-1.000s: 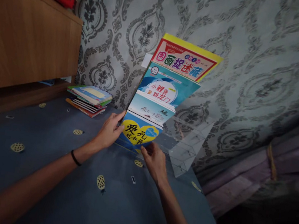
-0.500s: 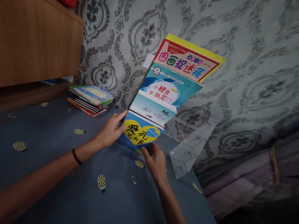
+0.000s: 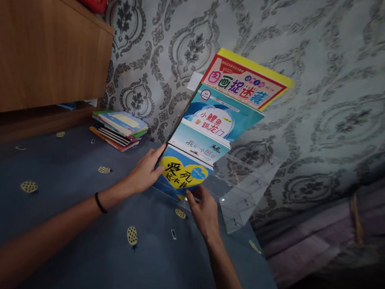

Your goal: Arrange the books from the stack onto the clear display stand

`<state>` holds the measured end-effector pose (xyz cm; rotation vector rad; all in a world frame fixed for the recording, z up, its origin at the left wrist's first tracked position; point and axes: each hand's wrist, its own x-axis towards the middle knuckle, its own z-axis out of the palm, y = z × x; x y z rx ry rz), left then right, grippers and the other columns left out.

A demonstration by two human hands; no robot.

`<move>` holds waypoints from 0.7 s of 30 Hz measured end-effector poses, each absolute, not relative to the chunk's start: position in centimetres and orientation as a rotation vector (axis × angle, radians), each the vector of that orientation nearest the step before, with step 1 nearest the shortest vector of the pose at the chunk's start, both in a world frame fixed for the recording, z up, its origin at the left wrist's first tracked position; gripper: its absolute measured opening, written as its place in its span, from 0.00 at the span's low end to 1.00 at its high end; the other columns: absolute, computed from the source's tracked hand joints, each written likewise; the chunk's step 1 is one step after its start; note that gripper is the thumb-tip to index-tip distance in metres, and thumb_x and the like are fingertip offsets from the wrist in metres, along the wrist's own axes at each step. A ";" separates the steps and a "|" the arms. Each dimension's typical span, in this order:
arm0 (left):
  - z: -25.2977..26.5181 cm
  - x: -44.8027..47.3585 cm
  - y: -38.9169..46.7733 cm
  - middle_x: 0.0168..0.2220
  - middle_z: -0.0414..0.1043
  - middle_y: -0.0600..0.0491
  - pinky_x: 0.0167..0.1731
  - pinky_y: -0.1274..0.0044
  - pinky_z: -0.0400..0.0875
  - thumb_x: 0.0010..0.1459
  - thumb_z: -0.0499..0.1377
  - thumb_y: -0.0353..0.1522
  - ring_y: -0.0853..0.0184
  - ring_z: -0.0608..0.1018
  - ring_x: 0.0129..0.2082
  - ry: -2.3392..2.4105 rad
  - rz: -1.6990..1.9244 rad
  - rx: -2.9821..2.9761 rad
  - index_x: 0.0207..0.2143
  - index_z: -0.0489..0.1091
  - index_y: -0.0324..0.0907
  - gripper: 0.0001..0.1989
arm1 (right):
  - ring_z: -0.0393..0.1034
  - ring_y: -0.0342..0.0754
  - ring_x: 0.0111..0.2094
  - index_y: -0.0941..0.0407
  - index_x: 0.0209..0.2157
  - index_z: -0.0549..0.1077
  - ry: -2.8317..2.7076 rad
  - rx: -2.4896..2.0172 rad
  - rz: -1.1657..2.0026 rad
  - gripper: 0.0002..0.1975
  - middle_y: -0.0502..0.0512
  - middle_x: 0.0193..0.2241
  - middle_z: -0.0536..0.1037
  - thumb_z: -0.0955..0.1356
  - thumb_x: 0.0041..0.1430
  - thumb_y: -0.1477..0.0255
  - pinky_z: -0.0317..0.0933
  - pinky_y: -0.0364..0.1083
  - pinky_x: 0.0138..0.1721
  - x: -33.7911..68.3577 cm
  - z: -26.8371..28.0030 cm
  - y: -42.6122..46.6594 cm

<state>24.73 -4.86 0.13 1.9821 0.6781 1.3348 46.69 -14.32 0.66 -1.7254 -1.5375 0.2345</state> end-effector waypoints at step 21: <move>0.8 25.0 -5.5 0.56 0.69 0.40 0.55 0.57 0.73 0.60 0.56 0.31 0.50 0.73 0.57 0.692 1.290 2.001 0.70 0.55 0.42 0.36 | 0.81 0.57 0.38 0.57 0.45 0.75 -1.525 -1.658 0.215 0.17 0.63 0.38 0.84 0.65 0.59 0.63 0.73 0.51 0.40 45.6 2.2 -15.3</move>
